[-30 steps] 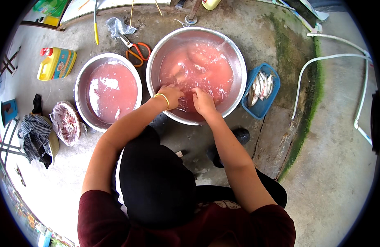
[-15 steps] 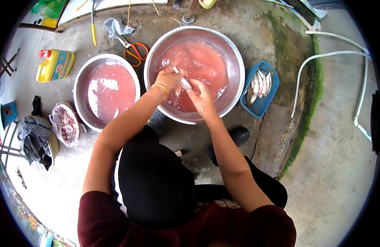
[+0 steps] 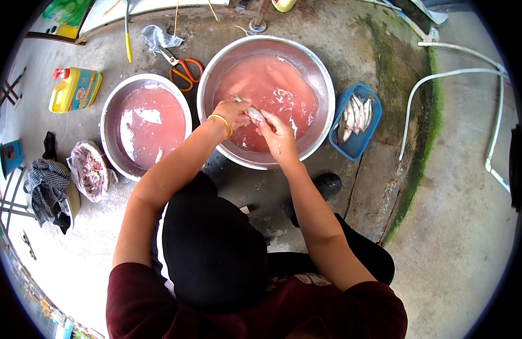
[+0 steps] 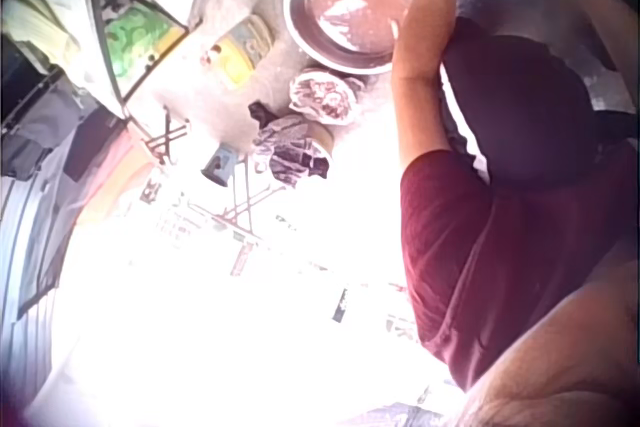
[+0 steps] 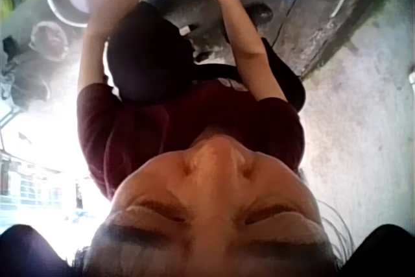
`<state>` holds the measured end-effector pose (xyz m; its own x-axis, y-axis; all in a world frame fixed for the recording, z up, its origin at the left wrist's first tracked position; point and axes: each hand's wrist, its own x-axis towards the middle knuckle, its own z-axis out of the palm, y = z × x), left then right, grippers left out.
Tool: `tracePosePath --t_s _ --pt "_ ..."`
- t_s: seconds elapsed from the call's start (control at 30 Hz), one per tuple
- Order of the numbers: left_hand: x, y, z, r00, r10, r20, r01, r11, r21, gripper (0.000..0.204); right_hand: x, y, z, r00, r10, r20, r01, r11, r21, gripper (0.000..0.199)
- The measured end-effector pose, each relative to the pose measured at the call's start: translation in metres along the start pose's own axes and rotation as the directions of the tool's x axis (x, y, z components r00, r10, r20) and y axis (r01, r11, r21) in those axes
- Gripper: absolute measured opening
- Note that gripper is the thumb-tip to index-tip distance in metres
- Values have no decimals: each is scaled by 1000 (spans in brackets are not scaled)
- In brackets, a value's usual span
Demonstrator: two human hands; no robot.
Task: The person cleans small fish by hand in a large metal bowl filled with reddish water, scrubbing them and placing them into a blue tray. After finishing the fish, the person washes the metal bowl with a cloth and water, then rinses a pair of scissors in the bowl.
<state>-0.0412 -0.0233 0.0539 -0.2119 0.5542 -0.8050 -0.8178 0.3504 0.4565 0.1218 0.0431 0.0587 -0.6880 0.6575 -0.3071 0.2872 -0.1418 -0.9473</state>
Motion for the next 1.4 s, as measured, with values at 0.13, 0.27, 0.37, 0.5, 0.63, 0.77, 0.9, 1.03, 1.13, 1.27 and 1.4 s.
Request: tracePosePath --t_s 0.13,0.27,0.37,0.5,0.63,0.77,0.9,1.03,1.13,1.27,1.4 --pt "-6 8 -7 917 20 398 -6 999 -37 29 2 2 -8 990 143 16 -143 970 196 27" --pt "-7 5 -16 897 60 437 -84 996 37 32 1 -2 -9 977 210 33 -209 925 316 22" --pt "2 -2 -20 904 25 427 -83 989 119 24 -1 -2 -10 978 194 73 -208 918 339 19" --pt "2 -5 -18 905 36 423 -122 976 179 20 -3 2 -12 973 227 51 -231 915 332 13" --pt "5 -12 -18 853 125 506 -233 960 156 16 -3 -2 -15 953 300 45 -295 882 367 9" --pt "3 -12 -15 843 150 517 -270 949 165 15 -1 -13 -13 938 341 60 -340 874 346 18" --pt "7 -16 -14 810 221 543 -369 912 179 15 1 -14 -14 930 366 43 -367 907 207 25" --pt "6 -16 -10 850 186 493 -347 902 258 19 -1 -14 -11 893 448 32 -444 870 217 28" --pt "11 -22 -10 873 251 417 -470 659 587 30 6 14 -17 919 324 -225 -334 943 -5 24" --pt "5 -33 -11 681 540 495 -500 -151 853 61 9 37 -32 933 -359 -26 171 507 -845 13" --pt "10 -48 -11 592 461 661 -473 -465 748 53 3 7 -13 937 -347 38 277 672 -687 11"
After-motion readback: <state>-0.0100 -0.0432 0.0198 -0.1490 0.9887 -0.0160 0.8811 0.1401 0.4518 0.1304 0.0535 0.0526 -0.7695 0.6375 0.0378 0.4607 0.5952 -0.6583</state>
